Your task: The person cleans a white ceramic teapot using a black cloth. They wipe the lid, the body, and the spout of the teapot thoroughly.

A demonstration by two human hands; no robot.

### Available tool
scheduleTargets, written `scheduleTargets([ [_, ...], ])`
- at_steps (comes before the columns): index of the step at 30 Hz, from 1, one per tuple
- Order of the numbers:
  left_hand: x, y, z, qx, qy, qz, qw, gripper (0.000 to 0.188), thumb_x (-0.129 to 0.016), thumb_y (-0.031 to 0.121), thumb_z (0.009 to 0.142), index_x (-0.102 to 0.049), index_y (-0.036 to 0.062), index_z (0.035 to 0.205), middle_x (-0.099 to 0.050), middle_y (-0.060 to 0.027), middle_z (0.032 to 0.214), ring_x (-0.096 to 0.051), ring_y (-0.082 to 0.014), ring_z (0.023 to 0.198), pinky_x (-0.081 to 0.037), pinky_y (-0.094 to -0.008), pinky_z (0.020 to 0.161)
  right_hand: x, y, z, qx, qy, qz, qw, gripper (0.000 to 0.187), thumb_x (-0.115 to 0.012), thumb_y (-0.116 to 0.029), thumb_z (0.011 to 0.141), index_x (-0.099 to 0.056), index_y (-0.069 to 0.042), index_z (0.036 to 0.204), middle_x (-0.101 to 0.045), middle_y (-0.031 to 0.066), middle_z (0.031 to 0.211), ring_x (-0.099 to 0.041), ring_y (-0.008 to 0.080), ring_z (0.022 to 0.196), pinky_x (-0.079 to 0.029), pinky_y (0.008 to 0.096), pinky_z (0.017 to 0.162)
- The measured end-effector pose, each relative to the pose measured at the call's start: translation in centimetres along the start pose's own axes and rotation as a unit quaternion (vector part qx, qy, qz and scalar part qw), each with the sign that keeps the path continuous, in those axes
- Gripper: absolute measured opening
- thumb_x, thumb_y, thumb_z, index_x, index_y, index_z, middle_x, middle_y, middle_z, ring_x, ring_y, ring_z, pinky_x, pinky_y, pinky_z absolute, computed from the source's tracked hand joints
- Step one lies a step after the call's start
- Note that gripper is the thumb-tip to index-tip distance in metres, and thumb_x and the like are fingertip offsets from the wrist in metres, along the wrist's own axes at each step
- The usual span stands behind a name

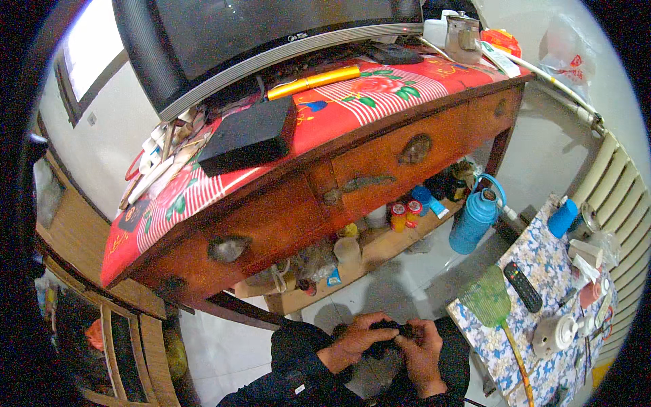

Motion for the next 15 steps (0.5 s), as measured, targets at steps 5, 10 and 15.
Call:
scheduleTargets([
  [5, 0.3, 1.4, 1.7, -0.02, 0.018, 0.05, 0.998, 0.023, -0.083, 0.025, 0.099, -0.077, 0.0046, 0.107, -0.072, 0.0006, 0.095, -0.064, -0.01, 0.088, -0.053, -0.0294, 0.08, 0.5, 1.5, 0.9, -0.078, 0.024, 0.018, 0.996, 0.027, -0.079, 0.003, 0.088, -0.066, -0.002, 0.111, -0.069, 0.0038, 0.094, -0.065, 0.0134, 0.083, -0.057, 0.031, 0.075],
  [10, 0.5, 1.2, 3.1, 0.01, -0.009, 0.014, 1.0, 0.025, -0.083, 0.027, 0.099, -0.078, 0.0046, 0.11, -0.073, 0.0021, 0.093, -0.065, -0.0075, 0.083, -0.051, -0.0248, 0.071, -0.4, -2.2, 1.9, 0.073, 0.002, -0.07, 0.995, 0.028, -0.075, 0.0, 0.091, -0.072, 0.005, 0.118, -0.076, 0.0093, 0.103, -0.07, 0.0165, 0.093, -0.057, 0.0314, 0.083],
  [15, 0.2, 3.5, 3.4, -0.086, -0.051, 0.06, 0.993, 0.024, -0.08, 0.025, 0.101, -0.077, 0.0036, 0.111, -0.073, -0.0003, 0.091, -0.067, -0.0089, 0.078, -0.053, -0.0269, 0.066, -0.8, -2.5, 3.0, 0.058, -0.003, -0.081, 0.995, 0.028, -0.074, 0.003, 0.089, -0.071, 0.005, 0.117, -0.075, 0.0082, 0.104, -0.069, 0.0169, 0.094, -0.057, 0.0329, 0.086],
])
Point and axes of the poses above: each hand's wrist, its own z-axis towards the middle knuckle, its own x-axis out of the back of the hand, y = z × x, the point moved 10 cm from there along z, towards the middle knuckle
